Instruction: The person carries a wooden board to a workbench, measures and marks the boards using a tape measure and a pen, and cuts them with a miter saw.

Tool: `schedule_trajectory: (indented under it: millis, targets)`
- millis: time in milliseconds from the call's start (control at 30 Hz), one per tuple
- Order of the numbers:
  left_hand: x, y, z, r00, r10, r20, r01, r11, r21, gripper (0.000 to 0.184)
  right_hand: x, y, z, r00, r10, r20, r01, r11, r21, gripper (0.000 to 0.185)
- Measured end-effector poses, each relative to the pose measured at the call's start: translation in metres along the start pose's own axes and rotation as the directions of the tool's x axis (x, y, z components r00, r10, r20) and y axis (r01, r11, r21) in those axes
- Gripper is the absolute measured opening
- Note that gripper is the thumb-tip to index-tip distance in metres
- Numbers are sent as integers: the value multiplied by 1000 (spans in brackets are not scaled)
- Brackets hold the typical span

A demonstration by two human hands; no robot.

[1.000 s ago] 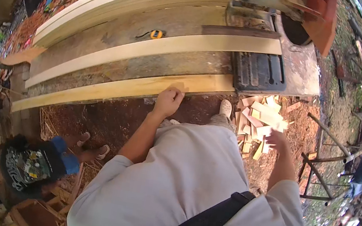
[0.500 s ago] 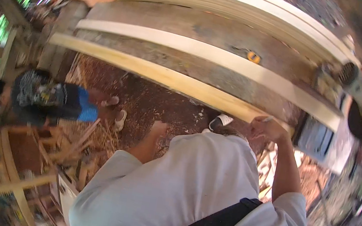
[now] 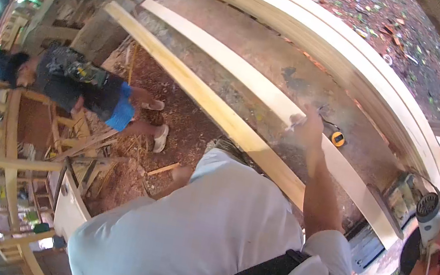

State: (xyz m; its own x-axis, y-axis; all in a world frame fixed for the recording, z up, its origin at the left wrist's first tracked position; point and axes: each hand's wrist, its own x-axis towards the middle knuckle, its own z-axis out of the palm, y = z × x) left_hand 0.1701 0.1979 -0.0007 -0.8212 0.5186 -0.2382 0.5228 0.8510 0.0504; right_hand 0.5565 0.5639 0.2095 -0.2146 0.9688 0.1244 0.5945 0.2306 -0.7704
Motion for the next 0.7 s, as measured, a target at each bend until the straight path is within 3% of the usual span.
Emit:
schedule_trajectory:
  millis: [67, 133, 200, 267, 300, 333, 367, 433, 500, 600, 700]
  targets:
    - [32, 32, -58, 993, -117, 32, 120, 987, -105, 37, -25, 14, -13, 993, 107, 46, -101, 989, -112, 47]
    - [73, 89, -149, 987, -156, -33, 144, 960, -242, 33, -45, 35, -20, 997, -68, 48, 80, 943, -322, 60]
    - [154, 121, -162, 899, 42, -437, -126, 978, -167, 28, -50, 37, -29, 996, 67, 56, -44, 940, -339, 61]
    - [201, 179, -206, 608, 378, -698, -531, 848, -3, 27, -48, 38, -29, 977, 190, 98, -140, 916, -375, 62]
    - [227, 204, -229, 603, 604, -522, -675, 734, 69, 29, -48, 39, -22, 988, 145, 57, -104, 886, -451, 71]
    - [232, 243, -249, 732, 568, -377, -662, 723, -197, 33, -49, 38, -15, 993, 114, 17, -87, 840, -535, 81]
    - [238, 284, -269, 832, 510, -219, -550, 711, -438, 36, -49, 43, -3, 990, 144, -8, -123, 812, -571, 72]
    - [282, 328, -265, 582, 802, -133, -812, 566, -139, 38, -43, 36, 10, 953, 300, -48, -255, 704, -663, 61]
    - [300, 358, -271, 318, 947, 45, -941, 309, 140, 43, -34, 22, 12, 884, 453, -119, -396, 589, -704, 57]
    - [325, 379, -268, 162, 961, 225, -976, 123, 177, 41, -20, 11, 13, 821, 564, -86, -438, 526, -729, 57]
    - [336, 386, -284, 70, 943, 325, -985, 14, 171, 40, -26, -1, 17, 841, 528, -115, -447, 560, -698, 54]
